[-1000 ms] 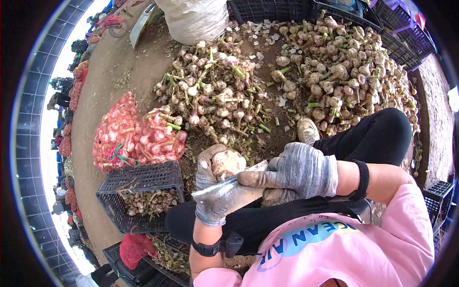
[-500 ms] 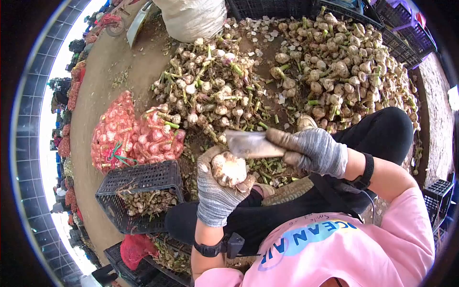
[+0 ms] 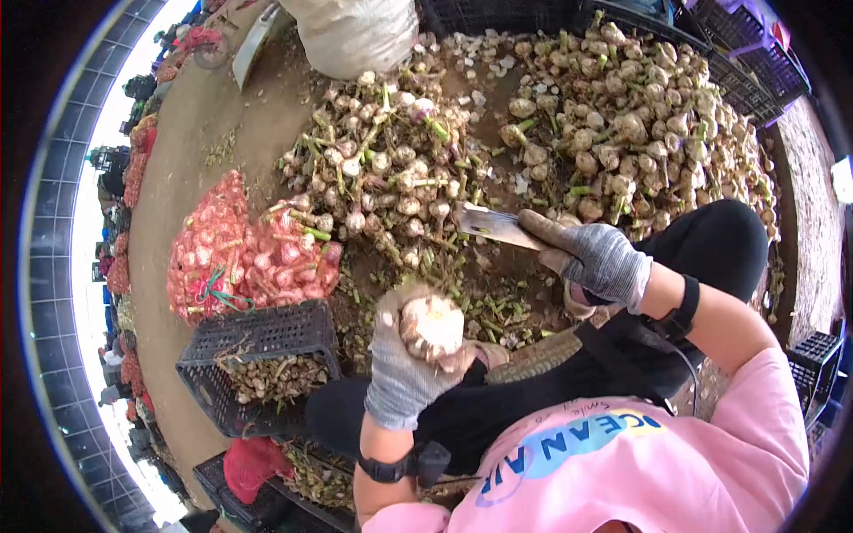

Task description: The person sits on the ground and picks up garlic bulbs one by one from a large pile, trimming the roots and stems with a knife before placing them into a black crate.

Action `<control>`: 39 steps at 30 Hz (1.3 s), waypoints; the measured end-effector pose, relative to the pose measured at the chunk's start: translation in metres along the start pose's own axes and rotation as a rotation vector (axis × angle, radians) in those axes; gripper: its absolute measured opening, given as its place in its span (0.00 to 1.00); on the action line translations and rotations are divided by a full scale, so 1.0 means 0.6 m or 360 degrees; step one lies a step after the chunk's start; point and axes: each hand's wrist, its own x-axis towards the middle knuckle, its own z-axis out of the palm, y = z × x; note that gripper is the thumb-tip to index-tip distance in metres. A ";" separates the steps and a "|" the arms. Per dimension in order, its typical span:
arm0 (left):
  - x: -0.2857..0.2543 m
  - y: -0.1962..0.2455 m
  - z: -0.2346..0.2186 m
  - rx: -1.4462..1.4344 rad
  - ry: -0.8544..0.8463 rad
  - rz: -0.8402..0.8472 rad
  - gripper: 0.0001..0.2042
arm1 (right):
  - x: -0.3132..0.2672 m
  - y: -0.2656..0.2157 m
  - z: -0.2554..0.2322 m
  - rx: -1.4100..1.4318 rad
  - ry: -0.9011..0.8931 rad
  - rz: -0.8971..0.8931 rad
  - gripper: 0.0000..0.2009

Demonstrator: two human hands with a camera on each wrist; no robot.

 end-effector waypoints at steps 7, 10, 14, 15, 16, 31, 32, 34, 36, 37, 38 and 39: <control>0.015 0.050 0.008 0.1993 -0.0970 0.1093 0.17 | -0.019 -0.044 -0.016 0.0824 -0.0526 0.0122 0.26; 0.015 0.043 0.007 0.2353 -0.1089 0.1124 0.19 | -0.017 -0.062 -0.016 0.0673 -0.0461 -0.0276 0.27; 0.026 0.048 0.026 0.2440 -0.1151 0.1366 0.14 | -0.005 -0.073 0.023 0.0753 -0.0345 -0.0539 0.25; 0.022 0.059 0.023 0.2509 -0.1137 0.1318 0.14 | -0.002 -0.059 0.032 0.0962 -0.0584 -0.0066 0.26; 0.021 0.069 0.017 0.2575 -0.1123 0.1270 0.16 | -0.002 -0.041 0.037 0.1152 -0.0818 0.0418 0.26; 0.252 -0.028 0.070 0.0050 -0.0047 0.0243 0.29 | 0.060 0.050 0.114 0.1434 -0.0830 0.1073 0.28; 0.297 -0.045 0.020 0.0099 0.0239 0.0013 0.28 | 0.061 0.055 0.116 0.1415 -0.0822 0.1078 0.28; 0.385 -0.121 -0.106 0.0049 0.0919 -0.0102 0.28 | 0.067 0.058 0.125 0.1450 -0.0751 0.1080 0.29; 0.442 -0.182 -0.222 0.0235 0.1207 -0.0252 0.32 | 0.066 0.076 0.143 0.1536 -0.0672 0.1111 0.29; 0.476 -0.227 -0.295 0.0469 0.1165 -0.0275 0.34 | 0.072 0.072 0.137 0.1573 -0.0715 0.1196 0.29; 0.494 -0.224 -0.305 0.0642 0.1236 -0.0473 0.33 | 0.080 0.066 0.127 0.1607 -0.0752 0.1276 0.28; 0.507 -0.226 -0.309 0.0735 0.1273 -0.0738 0.33 | 0.086 0.063 0.123 0.1602 -0.0743 0.1291 0.28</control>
